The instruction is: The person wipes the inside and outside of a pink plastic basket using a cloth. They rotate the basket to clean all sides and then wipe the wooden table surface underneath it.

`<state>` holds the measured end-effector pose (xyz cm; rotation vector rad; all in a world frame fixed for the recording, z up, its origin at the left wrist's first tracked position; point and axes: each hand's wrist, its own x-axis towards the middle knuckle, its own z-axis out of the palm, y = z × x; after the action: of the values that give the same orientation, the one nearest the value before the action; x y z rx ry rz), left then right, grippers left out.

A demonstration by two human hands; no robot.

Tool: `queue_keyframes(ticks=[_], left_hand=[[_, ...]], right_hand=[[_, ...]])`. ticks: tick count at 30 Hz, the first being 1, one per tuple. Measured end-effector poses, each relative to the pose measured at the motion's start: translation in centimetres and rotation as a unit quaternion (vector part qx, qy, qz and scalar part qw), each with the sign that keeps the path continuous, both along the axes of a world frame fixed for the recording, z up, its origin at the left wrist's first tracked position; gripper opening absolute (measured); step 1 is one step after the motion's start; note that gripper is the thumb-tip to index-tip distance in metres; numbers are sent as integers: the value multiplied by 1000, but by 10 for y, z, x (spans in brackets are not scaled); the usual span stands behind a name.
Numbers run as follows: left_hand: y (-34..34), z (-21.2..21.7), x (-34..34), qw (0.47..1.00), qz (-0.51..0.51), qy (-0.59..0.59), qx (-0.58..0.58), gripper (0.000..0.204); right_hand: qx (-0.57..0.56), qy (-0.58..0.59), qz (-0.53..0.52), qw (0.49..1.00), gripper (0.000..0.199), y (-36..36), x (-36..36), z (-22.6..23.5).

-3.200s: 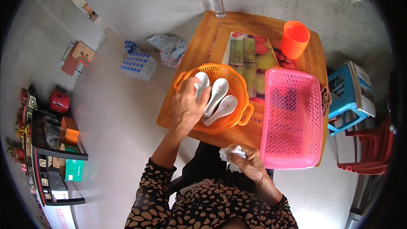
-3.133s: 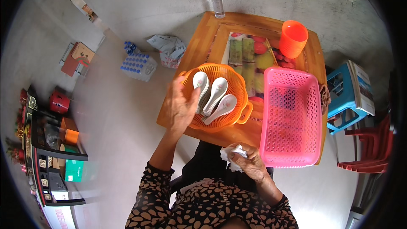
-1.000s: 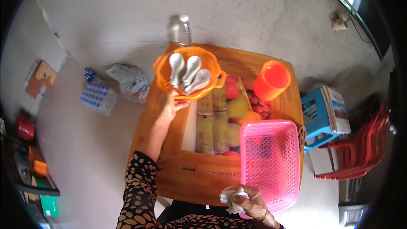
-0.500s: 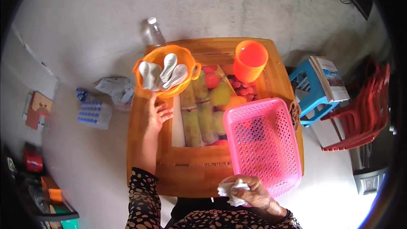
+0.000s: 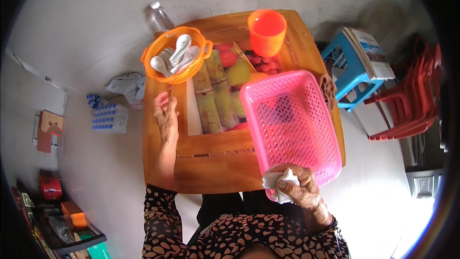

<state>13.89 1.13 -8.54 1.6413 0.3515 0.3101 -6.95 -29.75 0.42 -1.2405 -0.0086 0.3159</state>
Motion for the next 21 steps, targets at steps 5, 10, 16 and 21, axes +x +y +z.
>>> queue_keyframes(ticks=[5, 10, 16, 21], left_hand=[[-56, 2, -47, 982, -180, 64, -5, 34], [-104, 6, -96, 943, -290, 152, -63, 59], [-152, -4, -139, 925, -367, 63, -81, 60], [-163, -1, -158, 932, -330, 89, -123, 53]], right_hand=[[-51, -12, -204, 978, 37, -43, -24, -4], [-257, -56, -415, 871, 34, -100, -32, -5], [-391, 56, -325, 859, 50, -146, -25, -44], [-397, 29, -245, 884, 40, -134, -26, -62]])
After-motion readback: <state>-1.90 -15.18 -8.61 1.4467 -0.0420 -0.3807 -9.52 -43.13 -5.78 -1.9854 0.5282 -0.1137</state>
